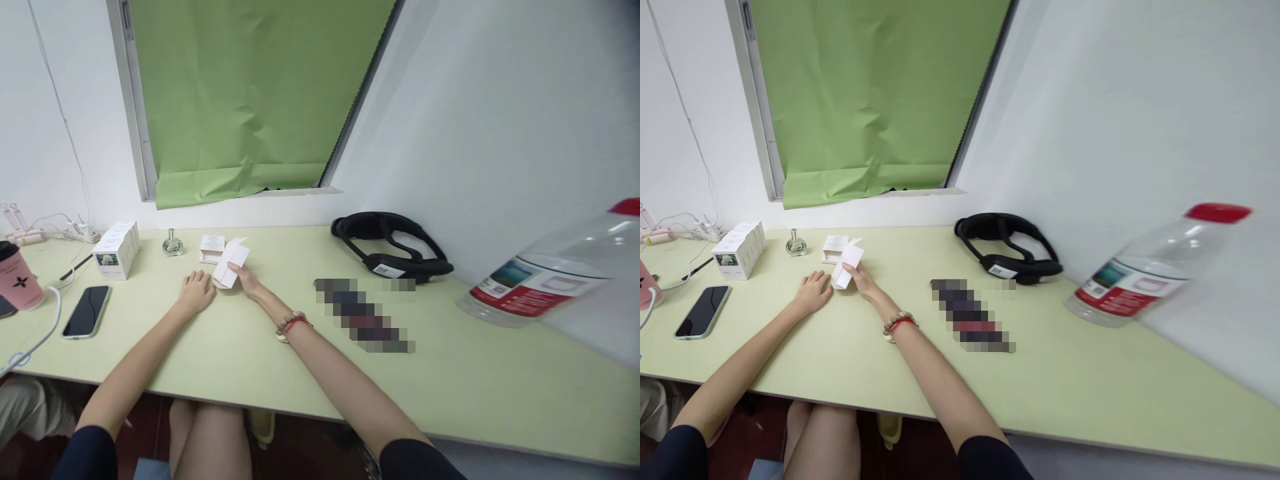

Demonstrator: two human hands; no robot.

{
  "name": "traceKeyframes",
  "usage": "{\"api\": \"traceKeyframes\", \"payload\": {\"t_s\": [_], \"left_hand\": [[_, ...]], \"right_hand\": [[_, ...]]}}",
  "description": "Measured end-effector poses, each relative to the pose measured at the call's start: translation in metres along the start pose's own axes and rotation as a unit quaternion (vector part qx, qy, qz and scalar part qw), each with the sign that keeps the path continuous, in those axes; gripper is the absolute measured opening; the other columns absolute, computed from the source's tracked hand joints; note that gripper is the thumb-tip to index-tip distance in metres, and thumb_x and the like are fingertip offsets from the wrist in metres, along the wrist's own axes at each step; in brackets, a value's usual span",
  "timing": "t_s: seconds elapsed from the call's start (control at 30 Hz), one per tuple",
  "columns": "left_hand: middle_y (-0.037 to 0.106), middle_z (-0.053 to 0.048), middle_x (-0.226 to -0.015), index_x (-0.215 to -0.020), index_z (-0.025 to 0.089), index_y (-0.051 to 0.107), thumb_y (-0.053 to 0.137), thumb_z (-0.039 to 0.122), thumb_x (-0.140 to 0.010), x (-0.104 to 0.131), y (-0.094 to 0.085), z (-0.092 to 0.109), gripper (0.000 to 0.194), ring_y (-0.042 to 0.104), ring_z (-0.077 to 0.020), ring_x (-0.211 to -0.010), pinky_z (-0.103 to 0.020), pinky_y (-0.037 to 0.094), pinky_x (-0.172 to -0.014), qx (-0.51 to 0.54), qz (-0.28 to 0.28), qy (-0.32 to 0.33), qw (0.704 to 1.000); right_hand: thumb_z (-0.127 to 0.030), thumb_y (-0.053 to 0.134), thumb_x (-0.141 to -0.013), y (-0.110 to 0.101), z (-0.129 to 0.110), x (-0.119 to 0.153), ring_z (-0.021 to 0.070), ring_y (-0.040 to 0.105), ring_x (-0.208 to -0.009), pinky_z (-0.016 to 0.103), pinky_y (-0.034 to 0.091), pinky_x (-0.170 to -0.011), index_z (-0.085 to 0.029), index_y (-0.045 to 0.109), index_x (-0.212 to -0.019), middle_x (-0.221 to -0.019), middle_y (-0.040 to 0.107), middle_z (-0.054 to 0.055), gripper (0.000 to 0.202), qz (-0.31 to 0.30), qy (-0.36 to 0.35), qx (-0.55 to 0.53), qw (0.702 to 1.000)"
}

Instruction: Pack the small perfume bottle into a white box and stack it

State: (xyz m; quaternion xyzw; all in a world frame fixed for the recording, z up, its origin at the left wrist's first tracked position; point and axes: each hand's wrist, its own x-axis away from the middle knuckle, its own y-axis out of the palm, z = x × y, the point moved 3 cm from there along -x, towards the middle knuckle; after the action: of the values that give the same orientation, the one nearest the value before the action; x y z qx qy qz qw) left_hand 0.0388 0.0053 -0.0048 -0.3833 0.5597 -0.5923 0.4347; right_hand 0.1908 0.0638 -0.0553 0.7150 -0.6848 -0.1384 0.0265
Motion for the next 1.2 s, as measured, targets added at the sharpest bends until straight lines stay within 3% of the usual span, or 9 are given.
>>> {"api": "traceKeyframes", "payload": {"t_s": [0.4, 0.7, 0.9, 1.0, 1.1, 1.2], "left_hand": [[0.047, -0.01, -0.138, -0.13, 0.015, 0.048, 0.033, 0.032, -0.097, 0.003, -0.005, 0.004, 0.04, 0.039, -0.0237, -0.13, -0.039, 0.031, -0.106, -0.011, 0.0, -0.006, 1.0], [0.045, -0.011, -0.139, -0.13, 0.014, 0.048, 0.034, 0.032, -0.096, 0.001, -0.003, 0.001, 0.042, 0.037, -0.023, -0.13, -0.038, 0.029, -0.108, 0.003, 0.0, -0.007, 1.0], [0.045, -0.015, -0.135, -0.131, 0.012, 0.048, 0.034, 0.03, -0.093, -0.001, -0.004, -0.006, 0.044, 0.036, -0.0264, -0.13, -0.04, 0.027, -0.109, 0.019, 0.014, -0.088, 0.996], [0.043, -0.016, -0.138, -0.142, 0.011, 0.038, 0.039, 0.033, -0.091, -0.001, -0.004, -0.009, 0.055, 0.033, -0.028, -0.132, -0.04, 0.025, -0.11, 0.034, 0.024, -0.115, 0.993], [0.041, -0.016, -0.14, -0.151, 0.012, 0.02, 0.04, 0.036, -0.092, -0.001, -0.004, -0.01, 0.066, 0.033, -0.0273, -0.132, -0.04, 0.025, -0.109, 0.044, 0.034, -0.105, 0.993], [0.046, -0.013, -0.134, -0.144, 0.019, 0.035, 0.034, 0.037, -0.096, -0.002, -0.002, -0.008, 0.052, 0.038, -0.0245, -0.128, -0.039, 0.028, -0.106, 0.032, 0.022, -0.063, 0.997]], "right_hand": [[-0.066, 0.064, -0.062, -0.002, 0.017, -0.013, 0.0303, 0.055, -0.104, 0.041, 0.041, -0.095, -0.016, 0.062, -0.098, -0.105, 0.065, 0.009, 0.061, -0.017, 0.027, 0.003, 0.999], [-0.06, 0.066, -0.061, 0.004, -0.005, 0.003, 0.0289, 0.056, -0.096, 0.043, 0.04, -0.094, -0.017, 0.061, -0.096, -0.097, 0.065, 0.008, 0.056, -0.017, -0.027, 0.035, 0.999], [-0.064, 0.063, -0.059, 0.02, -0.005, 0.013, 0.0314, 0.058, -0.1, 0.043, 0.043, -0.094, -0.017, 0.059, -0.093, -0.098, 0.066, 0.009, 0.059, -0.03, 0.021, -0.079, 0.996], [-0.067, 0.061, -0.056, 0.027, -0.002, 0.013, 0.0317, 0.059, -0.096, 0.044, 0.046, -0.091, -0.017, 0.057, -0.088, -0.09, 0.066, 0.009, 0.059, -0.016, 0.044, -0.105, 0.993], [-0.067, 0.061, -0.054, 0.026, -0.002, 0.011, 0.0316, 0.06, -0.093, 0.044, 0.048, -0.086, -0.017, 0.055, -0.085, -0.089, 0.065, 0.01, 0.058, 0.018, 0.025, -0.096, 0.995], [-0.066, 0.059, -0.057, 0.017, -0.007, 0.008, 0.0304, 0.059, -0.095, 0.043, 0.049, -0.082, -0.017, 0.053, -0.087, -0.094, 0.064, 0.01, 0.057, 0.096, -0.032, -0.078, 0.992]]}}
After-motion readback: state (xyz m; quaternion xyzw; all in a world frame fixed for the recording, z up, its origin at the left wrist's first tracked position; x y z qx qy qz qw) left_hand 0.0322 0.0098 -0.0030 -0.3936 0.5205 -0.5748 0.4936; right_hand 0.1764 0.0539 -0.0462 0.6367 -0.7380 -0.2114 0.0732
